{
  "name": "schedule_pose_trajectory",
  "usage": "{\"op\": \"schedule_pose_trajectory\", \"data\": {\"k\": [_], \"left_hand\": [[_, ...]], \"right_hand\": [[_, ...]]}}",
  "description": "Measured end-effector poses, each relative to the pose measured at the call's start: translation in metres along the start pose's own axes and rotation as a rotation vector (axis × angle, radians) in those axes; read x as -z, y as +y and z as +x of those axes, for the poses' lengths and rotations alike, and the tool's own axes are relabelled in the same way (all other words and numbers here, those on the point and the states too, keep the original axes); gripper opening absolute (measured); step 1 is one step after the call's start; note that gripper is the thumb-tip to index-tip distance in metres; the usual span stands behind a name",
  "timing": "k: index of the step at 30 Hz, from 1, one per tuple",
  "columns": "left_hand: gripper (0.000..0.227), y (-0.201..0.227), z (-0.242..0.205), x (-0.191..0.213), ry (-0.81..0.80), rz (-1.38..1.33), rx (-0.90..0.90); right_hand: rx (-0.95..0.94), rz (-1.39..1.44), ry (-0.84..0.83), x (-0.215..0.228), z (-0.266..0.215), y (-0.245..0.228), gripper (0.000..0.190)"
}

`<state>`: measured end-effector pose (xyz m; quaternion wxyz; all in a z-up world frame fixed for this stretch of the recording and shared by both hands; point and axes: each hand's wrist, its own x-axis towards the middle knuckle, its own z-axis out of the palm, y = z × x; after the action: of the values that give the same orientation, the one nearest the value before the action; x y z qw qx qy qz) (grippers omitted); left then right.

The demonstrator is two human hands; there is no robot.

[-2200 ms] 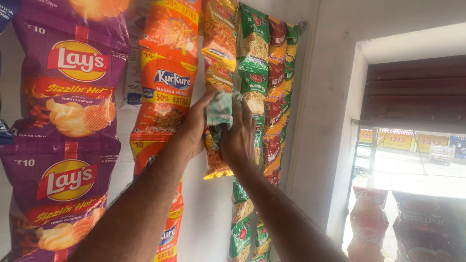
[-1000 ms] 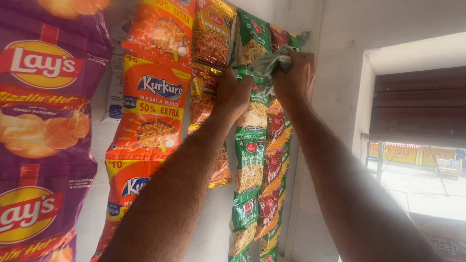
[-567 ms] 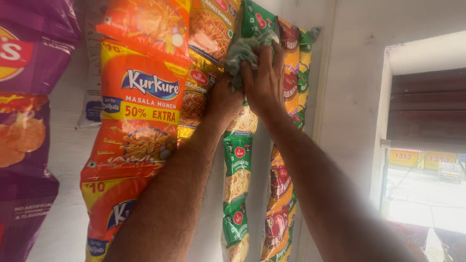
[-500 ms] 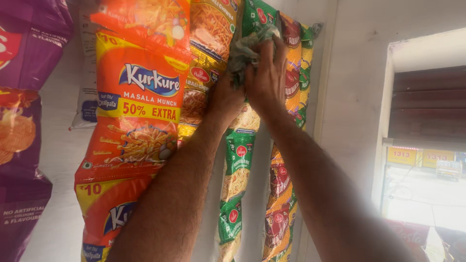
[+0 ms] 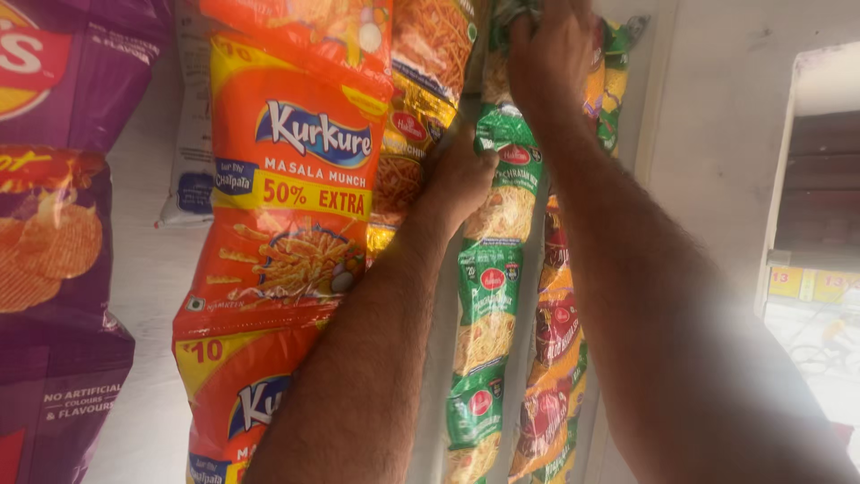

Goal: The person wipes the wall where snack packets are hanging using a cloth. They then move to a white chest freezer and wipe its side and top surfaces. Finally, the person wipes the glass display of a red shelving unit.

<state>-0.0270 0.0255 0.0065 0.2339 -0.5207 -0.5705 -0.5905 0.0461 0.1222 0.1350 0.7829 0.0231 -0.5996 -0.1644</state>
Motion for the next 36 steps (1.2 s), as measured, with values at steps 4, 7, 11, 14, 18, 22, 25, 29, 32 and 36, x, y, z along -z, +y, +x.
{"op": "schedule_pose_trajectory", "data": {"k": [4,7,11,14,18,22,25,29,32,36], "left_hand": [[0.06,-0.012,0.016,-0.011,0.075,-0.092,-0.159],[0.066,-0.02,0.012,-0.016,0.104,-0.169,-0.203],[0.06,-0.026,0.015,-0.013,0.096,-0.101,-0.15],[0.055,-0.033,0.013,-0.014,0.09,-0.02,-0.097],[0.05,-0.03,0.008,-0.008,0.081,0.051,-0.061],[0.045,-0.028,0.013,-0.008,0.054,0.094,-0.046],[0.046,-0.024,0.004,-0.013,-0.014,0.132,0.019],[0.046,-0.018,-0.006,0.002,-0.071,0.113,0.061],[0.047,-0.015,-0.024,0.009,-0.098,0.007,0.157],[0.056,-0.027,-0.055,0.003,0.012,-0.078,0.047]], "right_hand": [[0.247,-0.01,0.176,0.031,-0.044,-0.031,0.039],[0.106,0.076,0.136,0.054,-0.088,-0.054,0.051],[-0.073,0.067,0.053,0.07,-0.146,-0.075,0.042],[-0.036,0.021,-0.08,0.089,-0.198,-0.093,0.04],[-0.108,0.109,-0.307,0.115,-0.223,-0.1,0.024],[-0.209,0.015,-0.05,0.116,-0.189,-0.082,0.029],[-0.3,0.111,0.165,0.108,-0.158,-0.053,0.034],[-0.12,0.05,-0.019,0.091,-0.171,-0.045,0.051],[-0.149,0.044,-0.066,0.085,-0.214,-0.069,0.068],[-0.146,0.13,-0.319,0.115,-0.285,-0.136,0.074]]}}
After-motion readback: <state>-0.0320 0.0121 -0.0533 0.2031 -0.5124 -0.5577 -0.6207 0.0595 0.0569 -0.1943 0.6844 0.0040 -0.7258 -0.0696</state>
